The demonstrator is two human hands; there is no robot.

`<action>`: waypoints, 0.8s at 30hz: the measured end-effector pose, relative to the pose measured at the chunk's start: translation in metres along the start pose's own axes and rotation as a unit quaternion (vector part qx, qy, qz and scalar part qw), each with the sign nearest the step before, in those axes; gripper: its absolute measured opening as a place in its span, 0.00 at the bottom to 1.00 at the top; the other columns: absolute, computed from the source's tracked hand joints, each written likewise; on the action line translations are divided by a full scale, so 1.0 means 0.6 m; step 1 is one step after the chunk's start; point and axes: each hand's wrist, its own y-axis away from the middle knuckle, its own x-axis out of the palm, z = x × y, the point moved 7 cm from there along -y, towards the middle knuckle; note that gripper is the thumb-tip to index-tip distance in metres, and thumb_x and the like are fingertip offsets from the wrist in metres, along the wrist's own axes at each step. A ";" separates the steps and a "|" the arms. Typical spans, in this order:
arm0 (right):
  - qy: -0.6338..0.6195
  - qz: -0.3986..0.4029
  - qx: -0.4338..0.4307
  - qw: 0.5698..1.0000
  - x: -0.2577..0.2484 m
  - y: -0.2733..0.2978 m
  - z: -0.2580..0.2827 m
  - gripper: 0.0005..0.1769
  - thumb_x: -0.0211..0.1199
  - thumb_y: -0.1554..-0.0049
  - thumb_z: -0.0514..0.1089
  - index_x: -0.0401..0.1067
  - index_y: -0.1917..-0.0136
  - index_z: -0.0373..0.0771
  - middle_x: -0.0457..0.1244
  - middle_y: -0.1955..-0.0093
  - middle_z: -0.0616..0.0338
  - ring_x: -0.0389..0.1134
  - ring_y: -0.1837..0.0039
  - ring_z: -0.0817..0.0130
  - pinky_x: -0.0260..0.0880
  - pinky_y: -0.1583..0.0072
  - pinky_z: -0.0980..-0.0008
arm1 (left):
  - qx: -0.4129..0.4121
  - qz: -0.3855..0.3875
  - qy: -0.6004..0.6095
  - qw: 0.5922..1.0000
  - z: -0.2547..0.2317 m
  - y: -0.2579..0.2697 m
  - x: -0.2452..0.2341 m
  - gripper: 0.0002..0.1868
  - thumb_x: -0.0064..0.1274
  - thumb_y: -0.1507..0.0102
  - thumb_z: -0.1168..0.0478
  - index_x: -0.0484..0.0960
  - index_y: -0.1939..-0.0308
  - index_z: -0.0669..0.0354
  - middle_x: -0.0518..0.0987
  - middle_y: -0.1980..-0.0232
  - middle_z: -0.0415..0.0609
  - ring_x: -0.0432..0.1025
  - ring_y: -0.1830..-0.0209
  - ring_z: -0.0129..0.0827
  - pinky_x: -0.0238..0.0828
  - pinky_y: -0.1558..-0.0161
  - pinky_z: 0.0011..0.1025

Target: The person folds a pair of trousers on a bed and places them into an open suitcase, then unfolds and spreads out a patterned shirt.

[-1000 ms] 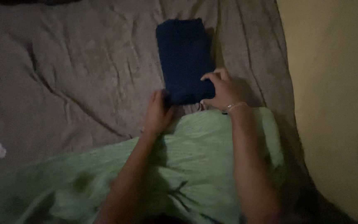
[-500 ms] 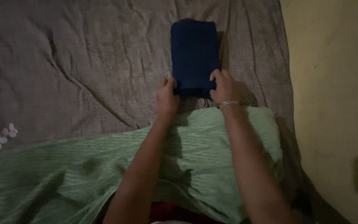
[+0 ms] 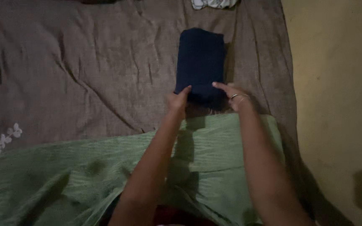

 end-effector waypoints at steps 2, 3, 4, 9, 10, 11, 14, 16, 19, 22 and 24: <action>0.003 0.037 -0.001 0.999 0.037 -0.012 -0.013 0.63 0.78 0.55 0.66 0.52 0.21 0.29 0.50 0.20 0.40 0.51 0.21 0.47 0.56 0.26 0.51 | 0.048 -0.018 0.012 0.999 -0.033 -0.013 -0.044 0.44 0.67 0.45 0.53 0.68 0.33 0.79 0.73 0.32 0.66 0.72 0.33 0.55 0.71 0.37 0.43; 0.004 0.056 -0.002 0.998 0.067 -0.009 -0.019 0.64 0.79 0.55 0.65 0.52 0.22 0.28 0.51 0.21 0.40 0.54 0.23 0.47 0.62 0.28 0.51 | 0.072 -0.028 0.019 0.997 -0.055 -0.015 -0.069 0.44 0.69 0.45 0.53 0.68 0.34 0.82 0.73 0.32 0.68 0.73 0.33 0.55 0.71 0.36 0.41; -0.011 0.073 0.027 0.997 0.109 0.000 -0.033 0.56 0.77 0.54 0.66 0.61 0.26 0.29 0.57 0.25 0.37 0.62 0.37 0.52 0.58 0.42 0.57 | 0.044 -0.067 0.038 0.996 -0.071 -0.018 -0.101 0.45 0.69 0.44 0.55 0.62 0.32 0.76 0.69 0.33 0.66 0.69 0.34 0.56 0.70 0.39 0.49; -0.201 0.163 0.090 0.962 0.388 0.125 -0.081 0.32 0.69 0.41 0.63 0.73 0.32 0.43 0.69 0.51 0.57 0.50 0.67 0.70 0.49 0.65 0.71 | 0.299 -0.056 -0.146 0.941 -0.243 -0.003 -0.259 0.41 0.71 0.46 0.52 0.71 0.36 0.70 0.79 0.42 0.62 0.77 0.44 0.49 0.77 0.47 0.40; -0.250 0.214 0.076 0.941 0.432 0.154 -0.071 0.28 0.66 0.41 0.58 0.73 0.34 0.39 0.70 0.52 0.55 0.59 0.63 0.68 0.59 0.61 0.68 | 0.305 -0.062 -0.203 0.929 -0.260 -0.002 -0.289 0.40 0.70 0.44 0.50 0.71 0.36 0.68 0.78 0.43 0.60 0.77 0.46 0.47 0.78 0.49 0.39; -0.297 0.265 0.062 0.915 0.471 0.184 -0.057 0.25 0.64 0.40 0.52 0.73 0.36 0.35 0.71 0.52 0.54 0.67 0.59 0.66 0.70 0.57 0.66 | 0.337 -0.069 -0.199 0.918 -0.272 0.006 -0.318 0.38 0.69 0.42 0.51 0.71 0.35 0.68 0.78 0.43 0.60 0.76 0.45 0.45 0.77 0.50 0.39; -0.247 0.326 -0.035 0.912 0.498 0.237 -0.017 0.18 0.60 0.39 0.45 0.76 0.40 0.34 0.72 0.51 0.53 0.75 0.56 0.68 0.79 0.52 0.67 | 0.392 -0.120 -0.239 0.880 -0.271 0.031 -0.403 0.31 0.64 0.36 0.53 0.72 0.35 0.67 0.77 0.44 0.59 0.76 0.48 0.42 0.77 0.52 0.38; -0.151 0.229 -0.130 0.953 0.442 0.237 0.007 0.14 0.60 0.37 0.46 0.77 0.42 0.38 0.72 0.52 0.53 0.74 0.57 0.71 0.79 0.53 0.69 | 0.376 -0.189 -0.318 0.849 -0.235 0.064 -0.458 0.25 0.60 0.33 0.53 0.75 0.39 0.66 0.80 0.49 0.58 0.78 0.54 0.41 0.76 0.54 0.39; -0.047 -0.005 -0.349 0.936 0.290 0.233 0.056 0.12 0.57 0.38 0.42 0.74 0.42 0.42 0.69 0.50 0.62 0.70 0.55 0.74 0.77 0.53 0.69 | 0.327 -0.129 -0.302 0.886 -0.158 0.094 -0.486 0.18 0.55 0.32 0.54 0.81 0.49 0.67 0.84 0.58 0.56 0.80 0.62 0.38 0.76 0.57 0.37; 0.019 -0.179 -0.303 0.936 0.185 0.207 0.057 0.13 0.59 0.33 0.49 0.73 0.39 0.43 0.69 0.48 0.63 0.70 0.50 0.74 0.74 0.49 0.72 | 0.371 -0.132 -0.287 0.873 -0.126 0.106 -0.479 0.17 0.60 0.36 0.56 0.83 0.50 0.66 0.85 0.58 0.55 0.80 0.61 0.37 0.75 0.58 0.36; -0.007 -0.178 -0.287 0.941 0.181 0.196 0.039 0.18 0.66 0.37 0.54 0.75 0.40 0.41 0.69 0.47 0.62 0.69 0.49 0.73 0.72 0.48 0.71 | 0.434 -0.082 -0.208 0.872 -0.135 0.092 -0.454 0.17 0.60 0.33 0.57 0.81 0.48 0.69 0.84 0.56 0.56 0.80 0.58 0.39 0.75 0.56 0.36</action>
